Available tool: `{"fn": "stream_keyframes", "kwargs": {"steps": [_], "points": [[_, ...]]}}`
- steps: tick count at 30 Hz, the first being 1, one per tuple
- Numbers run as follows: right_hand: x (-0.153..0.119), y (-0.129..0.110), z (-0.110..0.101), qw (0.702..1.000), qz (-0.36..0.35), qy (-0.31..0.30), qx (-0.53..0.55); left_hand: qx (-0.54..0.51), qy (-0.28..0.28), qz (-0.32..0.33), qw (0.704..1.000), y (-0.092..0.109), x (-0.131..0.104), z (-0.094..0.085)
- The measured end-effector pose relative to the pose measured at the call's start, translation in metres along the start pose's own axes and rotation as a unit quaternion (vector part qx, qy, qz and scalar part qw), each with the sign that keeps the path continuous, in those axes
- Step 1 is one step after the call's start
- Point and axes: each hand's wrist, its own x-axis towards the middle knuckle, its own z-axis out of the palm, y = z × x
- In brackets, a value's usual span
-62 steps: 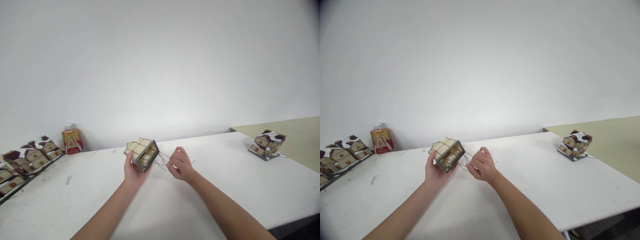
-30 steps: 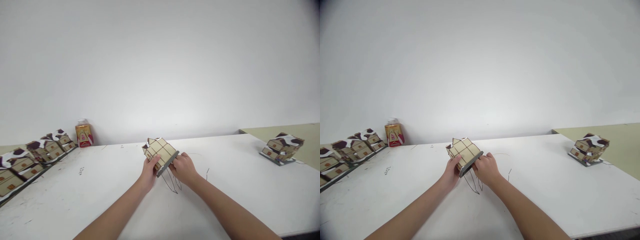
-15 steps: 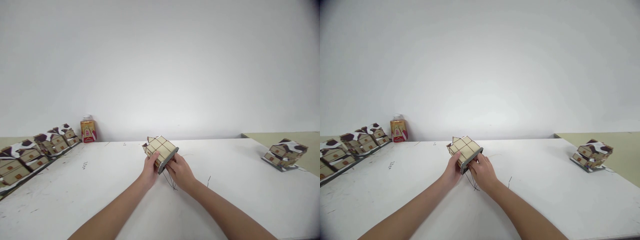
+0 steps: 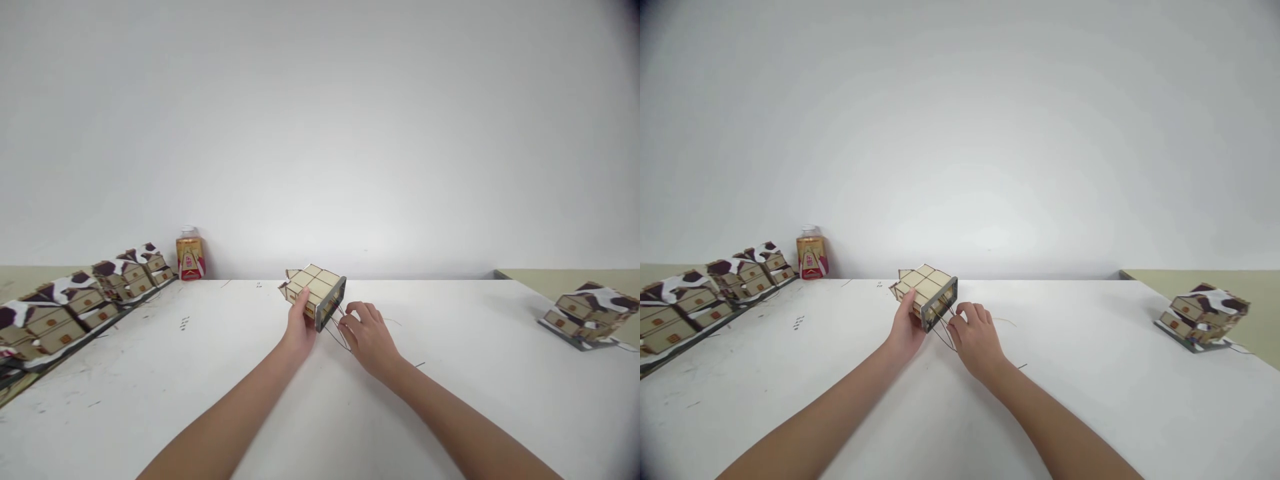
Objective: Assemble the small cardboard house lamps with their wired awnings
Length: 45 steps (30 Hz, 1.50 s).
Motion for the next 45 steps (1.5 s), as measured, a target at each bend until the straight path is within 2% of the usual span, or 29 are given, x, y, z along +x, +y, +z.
{"fn": "stream_keyframes", "kwargs": {"steps": [6, 14, 31, 36, 45], "points": [[-0.006, 0.002, 0.004, 0.999, -0.012, -0.031, -0.018, -0.021, 0.057, 0.058, 0.996, 0.016, 0.013, -0.004], [-0.005, 0.001, 0.002, 0.999, -0.012, -0.044, -0.024, -0.076, 0.071, 0.114, 0.988, 0.035, 0.027, -0.013], [-0.005, 0.002, -0.002, 0.994, 0.004, -0.093, -0.057, -0.152, 0.151, 0.119, 0.969, 0.05, 0.045, -0.031], [-0.006, 0.005, -0.001, 0.995, 0.003, -0.085, -0.05, -0.16, 0.15, 0.142, 0.965, 0.055, 0.052, -0.038], [-0.007, 0.007, -0.002, 0.995, -0.002, -0.077, -0.056, -0.169, 0.186, 0.176, 0.952, 0.067, 0.06, -0.049]]}}
